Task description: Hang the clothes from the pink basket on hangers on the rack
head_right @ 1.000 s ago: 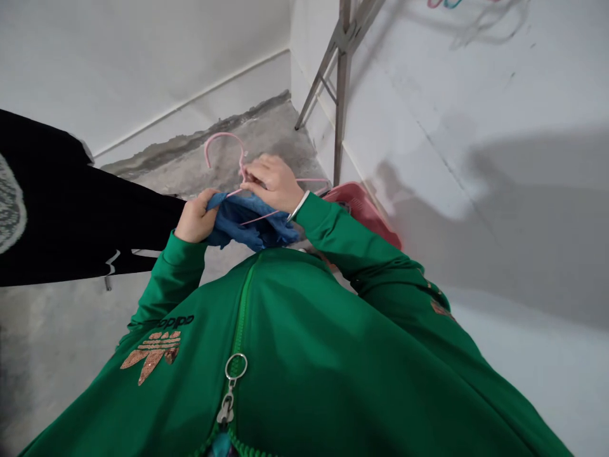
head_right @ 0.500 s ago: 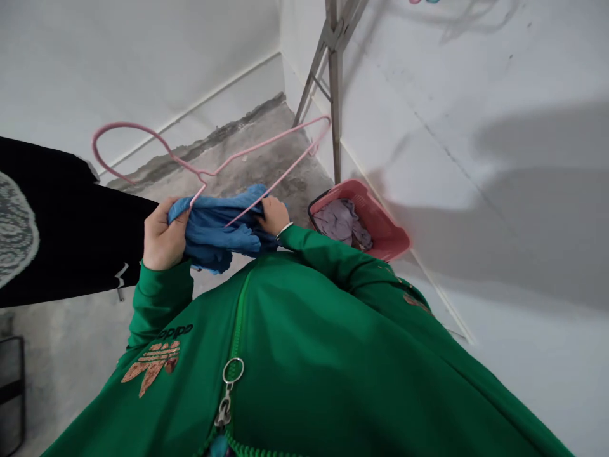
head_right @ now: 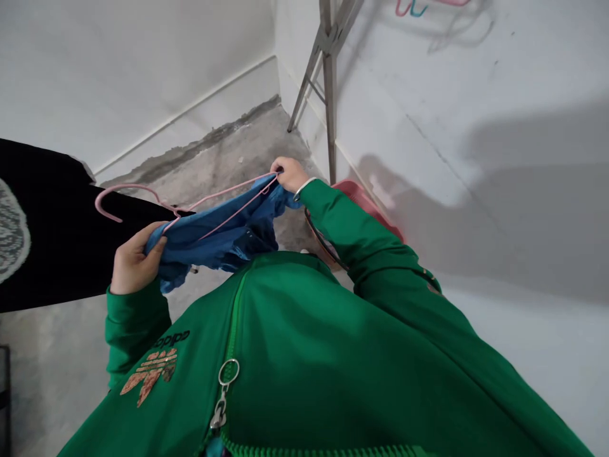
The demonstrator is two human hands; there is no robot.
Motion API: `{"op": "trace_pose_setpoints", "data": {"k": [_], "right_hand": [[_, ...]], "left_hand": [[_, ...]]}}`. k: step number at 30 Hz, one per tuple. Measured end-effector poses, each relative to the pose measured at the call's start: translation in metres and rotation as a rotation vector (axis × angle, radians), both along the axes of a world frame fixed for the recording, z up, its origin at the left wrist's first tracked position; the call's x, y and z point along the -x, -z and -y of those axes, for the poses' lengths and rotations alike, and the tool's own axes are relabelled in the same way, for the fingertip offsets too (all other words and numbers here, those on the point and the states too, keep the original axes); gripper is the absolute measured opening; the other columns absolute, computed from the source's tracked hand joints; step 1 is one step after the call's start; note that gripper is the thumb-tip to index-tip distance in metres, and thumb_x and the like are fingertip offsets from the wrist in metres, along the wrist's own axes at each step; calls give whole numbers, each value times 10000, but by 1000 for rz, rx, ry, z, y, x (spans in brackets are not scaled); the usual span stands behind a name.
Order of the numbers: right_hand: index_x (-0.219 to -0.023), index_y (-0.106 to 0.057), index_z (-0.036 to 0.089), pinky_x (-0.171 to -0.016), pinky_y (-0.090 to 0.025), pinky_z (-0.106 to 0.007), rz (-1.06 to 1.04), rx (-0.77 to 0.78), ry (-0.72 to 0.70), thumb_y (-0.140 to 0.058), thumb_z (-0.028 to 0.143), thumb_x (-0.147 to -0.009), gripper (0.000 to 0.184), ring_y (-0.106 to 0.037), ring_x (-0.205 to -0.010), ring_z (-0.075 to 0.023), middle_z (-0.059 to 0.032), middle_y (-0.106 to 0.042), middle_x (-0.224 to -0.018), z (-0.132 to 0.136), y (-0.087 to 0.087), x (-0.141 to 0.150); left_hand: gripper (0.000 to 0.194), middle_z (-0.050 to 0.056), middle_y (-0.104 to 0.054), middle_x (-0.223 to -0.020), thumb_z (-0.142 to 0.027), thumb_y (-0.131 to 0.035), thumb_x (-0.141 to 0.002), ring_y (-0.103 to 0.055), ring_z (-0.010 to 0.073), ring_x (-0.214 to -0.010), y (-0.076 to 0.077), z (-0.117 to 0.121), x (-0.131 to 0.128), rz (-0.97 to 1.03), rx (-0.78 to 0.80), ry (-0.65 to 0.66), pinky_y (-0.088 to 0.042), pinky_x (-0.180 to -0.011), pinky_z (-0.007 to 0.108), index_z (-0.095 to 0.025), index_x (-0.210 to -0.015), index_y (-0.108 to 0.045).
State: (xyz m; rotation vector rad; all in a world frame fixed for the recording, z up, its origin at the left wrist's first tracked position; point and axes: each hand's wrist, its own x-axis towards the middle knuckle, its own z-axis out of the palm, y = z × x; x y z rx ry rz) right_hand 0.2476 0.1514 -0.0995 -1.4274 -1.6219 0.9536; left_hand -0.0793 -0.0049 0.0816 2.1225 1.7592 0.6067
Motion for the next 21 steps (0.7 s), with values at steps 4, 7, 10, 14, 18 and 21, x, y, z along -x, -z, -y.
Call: {"op": "trace_pose_setpoints", "data": {"k": [4, 7, 10, 14, 18, 21], "right_hand": [[-685, -583, 160, -719, -460, -286, -42, -28, 34, -441, 85, -604, 181, -565, -712, -147, -24, -619, -712, -8, -19, 0], [-700, -580, 158, -713, -467, -288, -20, -59, 44, -424, 84, -616, 192, -560, -704, -142, -29, -617, -718, -3, -30, 2], [-732, -583, 153, -732, -471, -304, 31, -148, -44, -432, 90, -629, 193, -561, -732, -148, -38, -618, -748, 20, -48, 4], [-833, -623, 154, -830, -476, -321, 27, -295, -607, -484, 120, -688, 204, -587, -856, -156, -61, -652, -903, 63, -82, 1], [-931, -630, 155, -749, -505, -284, -78, -262, -646, -487, 221, -842, 180, -611, -757, -120, -47, -674, -858, 74, -92, -13], [-947, -628, 139, -700, -501, -303, -24, -325, -292, -499, 277, -883, 199, -595, -707, -128, -63, -655, -845, 60, -78, -22]], "left_hand": [[325, 45, -676, -906, -329, -485, -898, -634, 173, -829, 4, -1, -1, -81, -117, 4, -503, -776, 282, -228, -1150, -664], [329, 41, -606, -769, -308, -468, -889, -579, 164, -714, 9, -4, -5, -216, -192, -32, -471, -700, 281, -223, -1125, -681], [337, 45, -529, -705, -273, -470, -861, -534, 177, -681, 16, -7, -7, -329, -297, -183, -438, -672, 295, -208, -1103, -696], [327, 45, -483, -694, -265, -477, -846, -499, 184, -675, 24, -9, -3, -349, -423, -313, -411, -660, 307, -203, -1068, -710], [297, 38, -469, -703, -245, -472, -859, -498, 178, -688, 27, -8, 2, -272, -472, -246, -407, -683, 308, -200, -1032, -709], [276, 43, -482, -719, -242, -482, -866, -509, 180, -700, 27, -8, 4, -230, -497, -203, -409, -696, 312, -192, -1020, -706]]}}
